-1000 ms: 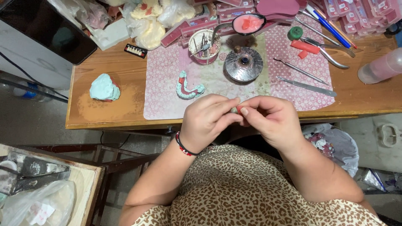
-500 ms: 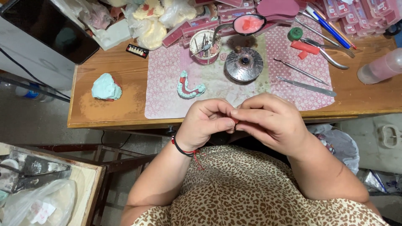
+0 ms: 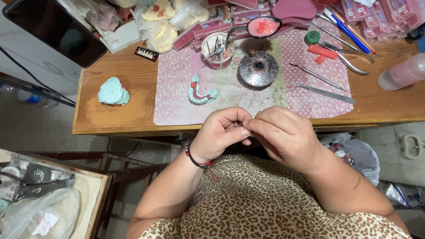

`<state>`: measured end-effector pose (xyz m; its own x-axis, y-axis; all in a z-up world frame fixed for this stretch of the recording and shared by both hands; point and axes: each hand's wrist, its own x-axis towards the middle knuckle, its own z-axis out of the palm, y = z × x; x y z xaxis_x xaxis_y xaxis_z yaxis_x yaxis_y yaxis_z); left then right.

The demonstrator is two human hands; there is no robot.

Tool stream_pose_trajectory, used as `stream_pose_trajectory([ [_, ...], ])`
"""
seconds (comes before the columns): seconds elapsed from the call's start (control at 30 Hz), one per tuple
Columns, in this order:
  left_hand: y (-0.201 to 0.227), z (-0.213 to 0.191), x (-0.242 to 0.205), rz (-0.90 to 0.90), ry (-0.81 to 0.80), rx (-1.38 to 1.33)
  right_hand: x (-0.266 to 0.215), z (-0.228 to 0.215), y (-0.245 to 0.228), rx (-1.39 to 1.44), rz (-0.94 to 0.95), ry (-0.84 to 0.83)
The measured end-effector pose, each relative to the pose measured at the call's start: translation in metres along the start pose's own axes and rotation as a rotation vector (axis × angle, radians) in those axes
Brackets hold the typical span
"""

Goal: Shaping and carving wax on a dental model to prepare it for casting into a final prosthesis.

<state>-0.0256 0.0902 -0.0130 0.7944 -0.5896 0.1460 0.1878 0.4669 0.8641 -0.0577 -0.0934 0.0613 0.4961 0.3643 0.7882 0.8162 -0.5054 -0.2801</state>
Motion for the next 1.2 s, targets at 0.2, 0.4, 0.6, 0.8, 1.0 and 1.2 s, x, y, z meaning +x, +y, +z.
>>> stream_pose_trajectory([
  [0.2, -0.006, 0.001, 0.002, -0.037, 0.030, -0.004, 0.000, -0.004, 0.003, 0.121, 0.075, -0.024],
  [0.4, 0.002, -0.003, 0.001, -0.026, 0.052, 0.046, 0.001, -0.004, 0.026, 0.203, 0.124, -0.032],
  [0.6, 0.047, -0.036, -0.018, 0.109, 0.378, 0.429, 0.009, -0.004, 0.102, -0.099, 0.599, -0.049],
  [0.8, 0.084, -0.071, -0.021, 0.293, 0.508, 1.135, 0.015, 0.012, 0.111, -0.148, 0.675, -0.057],
  [1.0, 0.095, -0.082, 0.000, -0.050, 0.322, 1.459, 0.009, 0.011, 0.115, -0.109, 0.675, -0.029],
  [1.2, 0.081, -0.101, 0.002, 0.001, 0.273, 1.448, 0.029, 0.020, 0.068, -0.133, 0.373, -0.124],
])
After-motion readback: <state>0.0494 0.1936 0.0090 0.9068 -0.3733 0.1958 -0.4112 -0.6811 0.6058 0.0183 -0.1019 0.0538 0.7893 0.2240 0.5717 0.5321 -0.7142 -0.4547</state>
